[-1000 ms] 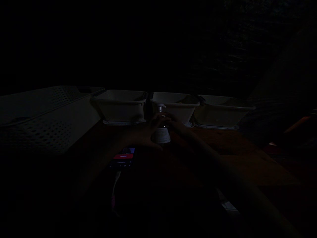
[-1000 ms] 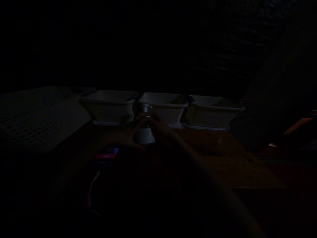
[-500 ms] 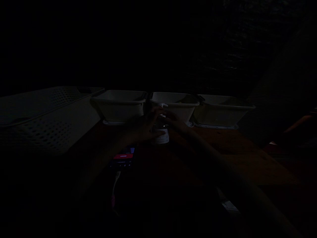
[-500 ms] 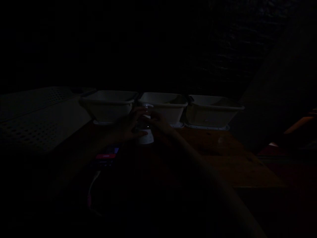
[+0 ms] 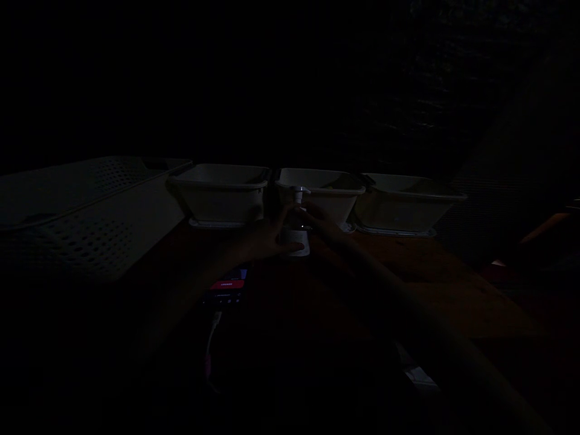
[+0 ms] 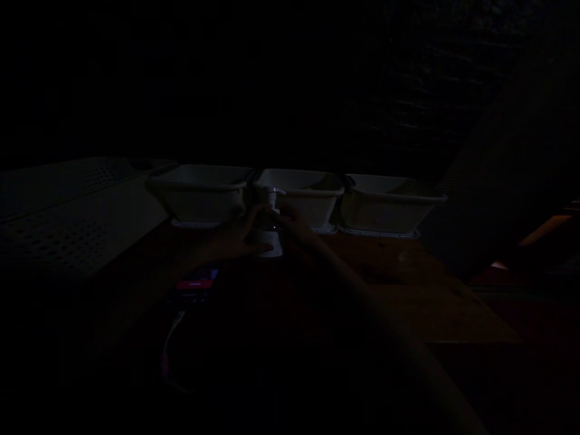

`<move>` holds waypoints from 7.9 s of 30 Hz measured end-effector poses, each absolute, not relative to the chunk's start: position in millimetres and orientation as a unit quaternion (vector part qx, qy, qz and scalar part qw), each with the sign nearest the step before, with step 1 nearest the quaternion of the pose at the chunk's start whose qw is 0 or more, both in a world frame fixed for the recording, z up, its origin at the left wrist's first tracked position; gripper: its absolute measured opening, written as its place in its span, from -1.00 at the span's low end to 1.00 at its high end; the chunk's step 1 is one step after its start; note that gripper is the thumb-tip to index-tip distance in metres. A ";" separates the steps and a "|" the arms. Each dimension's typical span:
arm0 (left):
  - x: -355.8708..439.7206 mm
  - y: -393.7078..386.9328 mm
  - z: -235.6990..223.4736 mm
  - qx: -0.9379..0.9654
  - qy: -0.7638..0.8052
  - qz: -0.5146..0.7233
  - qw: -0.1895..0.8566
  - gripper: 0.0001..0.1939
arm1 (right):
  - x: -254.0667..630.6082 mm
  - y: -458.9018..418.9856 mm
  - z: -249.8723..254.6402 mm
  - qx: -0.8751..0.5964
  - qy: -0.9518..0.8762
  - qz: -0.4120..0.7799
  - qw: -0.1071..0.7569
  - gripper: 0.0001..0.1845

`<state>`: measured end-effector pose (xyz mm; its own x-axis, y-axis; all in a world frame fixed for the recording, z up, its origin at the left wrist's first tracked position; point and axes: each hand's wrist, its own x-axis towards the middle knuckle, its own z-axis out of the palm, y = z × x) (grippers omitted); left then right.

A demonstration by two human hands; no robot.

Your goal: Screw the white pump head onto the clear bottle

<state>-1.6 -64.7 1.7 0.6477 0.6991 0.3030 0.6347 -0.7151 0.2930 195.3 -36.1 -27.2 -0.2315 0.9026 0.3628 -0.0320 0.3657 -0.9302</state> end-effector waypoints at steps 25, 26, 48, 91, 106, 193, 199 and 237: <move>-6.1 -56.4 -6.0 0.909 0.328 0.184 0.181 0.11 | 178.3 -52.9 -27.9 -0.300 -0.597 0.540 0.511 -0.61; -6.3 -55.5 -6.4 0.909 0.324 0.185 0.183 0.10 | 178.4 -52.5 -28.1 -0.300 -0.599 0.540 0.511 -0.60; -6.1 -57.5 -4.8 0.910 0.329 0.178 0.177 0.09 | 180.7 -46.9 -31.5 -0.306 -0.622 0.515 0.505 -0.60; -9.0 -52.0 -9.3 0.920 0.335 0.134 0.150 0.39 | 185.3 -51.2 -29.0 -0.291 -0.631 0.535 0.479 -0.57; -8.5 -56.8 -7.0 0.917 0.342 0.135 0.152 0.36 | 184.6 -53.5 -26.3 -0.302 -0.637 0.523 0.479 -0.58; -8.1 -56.0 -7.9 0.921 0.328 0.145 0.151 0.33 | 184.1 -53.9 -26.9 -0.302 -0.637 0.520 0.482 -0.58; -7.9 -54.0 -10.6 0.922 0.333 0.143 0.140 0.35 | 184.9 -50.7 -29.4 -0.293 -0.648 0.512 0.481 -0.57; -8.3 -55.6 -8.1 0.921 0.338 0.127 0.143 0.32 | 186.0 -51.8 -28.0 -0.315 -0.638 0.518 0.474 -0.54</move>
<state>-8.3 -55.6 -8.1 0.7387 0.6599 0.1372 0.5873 -0.7301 0.3493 186.0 -51.8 -28.0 -0.3521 0.8938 0.2776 -0.0886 0.2635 -0.9606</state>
